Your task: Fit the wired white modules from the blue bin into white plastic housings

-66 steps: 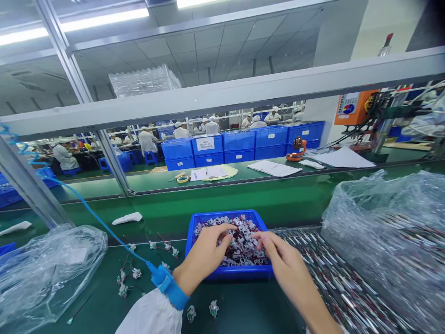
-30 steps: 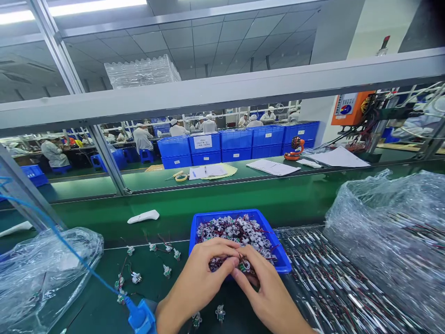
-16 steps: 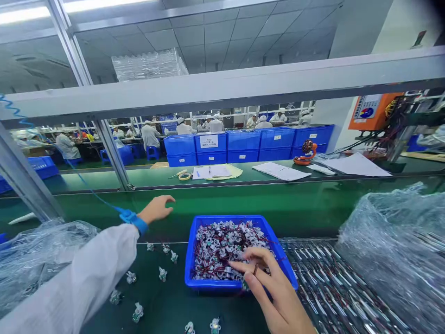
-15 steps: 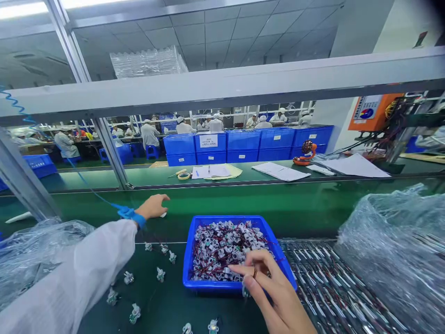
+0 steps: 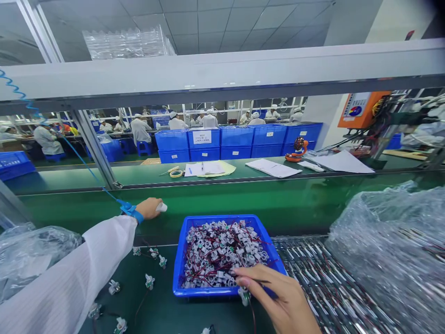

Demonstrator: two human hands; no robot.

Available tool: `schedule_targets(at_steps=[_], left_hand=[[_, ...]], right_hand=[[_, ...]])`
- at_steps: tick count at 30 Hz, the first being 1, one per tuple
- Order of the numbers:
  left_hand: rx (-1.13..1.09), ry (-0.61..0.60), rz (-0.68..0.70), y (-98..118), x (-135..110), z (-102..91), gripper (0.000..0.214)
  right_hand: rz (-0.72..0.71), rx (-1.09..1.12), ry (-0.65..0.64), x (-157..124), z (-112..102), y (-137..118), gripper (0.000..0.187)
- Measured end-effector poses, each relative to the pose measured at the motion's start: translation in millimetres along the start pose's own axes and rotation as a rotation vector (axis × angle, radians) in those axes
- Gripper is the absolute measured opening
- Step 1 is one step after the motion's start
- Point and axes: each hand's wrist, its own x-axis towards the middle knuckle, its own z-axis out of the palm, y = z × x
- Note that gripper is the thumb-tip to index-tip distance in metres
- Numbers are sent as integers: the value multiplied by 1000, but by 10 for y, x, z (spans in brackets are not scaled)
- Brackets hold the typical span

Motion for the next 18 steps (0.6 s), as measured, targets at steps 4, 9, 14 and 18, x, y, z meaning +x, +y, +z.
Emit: schedule_targets(at_steps=[4, 9, 14, 18], left_hand=[[-26, 153, 126, 277, -197, -316, 36], [-120, 230, 328, 1007, -962, -614, 57], [-407, 123, 226, 1598, -1806, -585, 63], [-611, 0, 71, 1712, -2005, -357, 61]], right_hand=[[38, 131, 58, -9, 37, -18, 28], [24, 263, -66, -4, 105, -60, 31], [17, 274, -179, -23, 168, -115, 34], [-51, 96, -85, -43, 151, -119, 35]])
